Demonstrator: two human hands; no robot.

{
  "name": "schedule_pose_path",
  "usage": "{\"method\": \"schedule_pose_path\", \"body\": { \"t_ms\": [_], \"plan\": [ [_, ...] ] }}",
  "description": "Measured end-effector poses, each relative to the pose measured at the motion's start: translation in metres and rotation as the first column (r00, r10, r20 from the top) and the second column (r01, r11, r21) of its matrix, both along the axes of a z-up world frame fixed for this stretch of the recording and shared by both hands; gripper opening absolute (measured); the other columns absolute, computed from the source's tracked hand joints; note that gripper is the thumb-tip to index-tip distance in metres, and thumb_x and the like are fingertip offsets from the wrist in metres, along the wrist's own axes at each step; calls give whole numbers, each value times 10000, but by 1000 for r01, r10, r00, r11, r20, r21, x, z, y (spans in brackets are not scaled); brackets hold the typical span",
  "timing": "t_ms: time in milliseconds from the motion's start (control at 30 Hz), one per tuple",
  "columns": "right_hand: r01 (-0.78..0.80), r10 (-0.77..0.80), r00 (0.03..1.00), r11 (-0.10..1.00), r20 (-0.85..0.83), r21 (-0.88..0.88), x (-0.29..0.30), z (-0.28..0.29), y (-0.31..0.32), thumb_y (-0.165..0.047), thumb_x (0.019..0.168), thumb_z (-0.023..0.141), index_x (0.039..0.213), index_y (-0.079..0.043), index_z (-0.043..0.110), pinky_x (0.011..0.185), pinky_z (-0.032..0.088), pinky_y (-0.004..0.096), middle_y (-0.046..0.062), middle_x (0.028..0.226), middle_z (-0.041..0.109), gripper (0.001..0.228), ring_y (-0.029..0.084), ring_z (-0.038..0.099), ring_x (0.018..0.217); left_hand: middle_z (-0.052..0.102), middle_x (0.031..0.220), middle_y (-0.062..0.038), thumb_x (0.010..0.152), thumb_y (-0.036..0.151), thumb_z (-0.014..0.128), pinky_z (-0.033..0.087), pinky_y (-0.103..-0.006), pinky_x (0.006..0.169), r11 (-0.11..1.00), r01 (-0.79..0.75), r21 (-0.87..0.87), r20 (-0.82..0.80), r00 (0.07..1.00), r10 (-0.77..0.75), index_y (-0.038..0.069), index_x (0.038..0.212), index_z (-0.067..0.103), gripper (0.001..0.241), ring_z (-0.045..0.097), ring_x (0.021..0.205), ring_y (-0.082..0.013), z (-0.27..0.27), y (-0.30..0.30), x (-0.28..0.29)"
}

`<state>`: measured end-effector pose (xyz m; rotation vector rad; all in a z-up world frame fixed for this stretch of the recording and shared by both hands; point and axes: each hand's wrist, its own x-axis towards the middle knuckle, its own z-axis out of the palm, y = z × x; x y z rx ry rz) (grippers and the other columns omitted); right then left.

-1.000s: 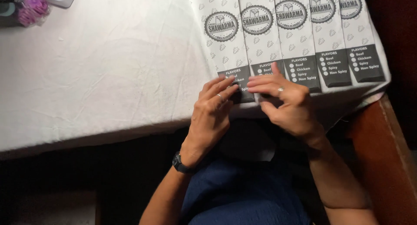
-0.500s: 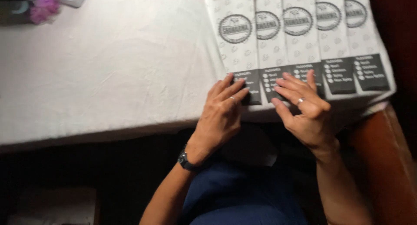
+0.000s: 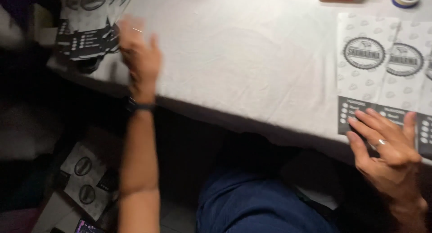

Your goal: The person applies glue to the edges of paper shawarma packaging using a squeeze bottle and then presses the glued sections together by hand to secure them.

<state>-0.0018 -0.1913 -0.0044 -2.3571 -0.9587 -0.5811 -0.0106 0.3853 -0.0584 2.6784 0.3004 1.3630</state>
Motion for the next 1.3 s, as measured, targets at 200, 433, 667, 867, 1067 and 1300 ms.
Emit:
{"method": "schedule_pose_path", "body": {
  "t_ms": [200,433,667,867,1067,1300],
  "plan": [
    [23,-24,998,1000,-51,-10,2,-13,-2,103,1061,763,1251,25,768,1448,270,667,222,1393,731,206,396,670,1402,556,1346,-354,1109,190,466,389,-631,910,939,-205,-276,-201,968,152,-48,1428,455,397,529,1148,-562,42,159,-33],
    [-93,93,996,996,7,6,9,-21,-7,216,1073,717,1289,179,736,1315,496,552,329,1394,707,220,494,659,1405,4,1685,-230,1039,519,334,-74,-666,1192,813,-536,-228,-713,660,235,226,1662,206,700,-111,1491,-499,68,41,-44],
    [47,-48,999,995,-13,-83,1,-13,-6,18,1102,724,1338,36,749,1453,190,612,224,1424,737,237,407,668,1412,-85,1658,-302,1033,533,304,-138,-641,1182,835,-467,-293,-781,620,73,224,1654,137,713,-140,1517,-496,83,-97,-49],
    [6,-4,999,999,35,-47,4,-5,-1,29,998,768,1235,19,749,1379,212,639,198,1351,712,238,391,650,1335,191,1632,-321,984,517,512,98,-690,1173,957,-265,-117,-605,783,143,227,1595,385,688,122,1474,-592,38,-200,-31],
    [29,-27,999,998,44,-48,3,-3,2,12,994,735,1231,17,744,1333,222,657,169,1320,717,237,386,617,1361,153,1661,-288,935,601,485,76,-683,1206,987,-118,-105,-613,789,29,274,1587,356,741,122,1491,-604,39,-326,5],
    [-6,6,997,1000,77,-6,2,7,8,63,974,761,1258,58,706,1291,246,713,235,1365,675,289,445,603,1358,-166,1590,-405,917,816,135,-201,-766,1068,939,-90,-332,-722,665,-192,306,1624,-24,886,-220,1450,-594,71,-353,8]
  ]
}}
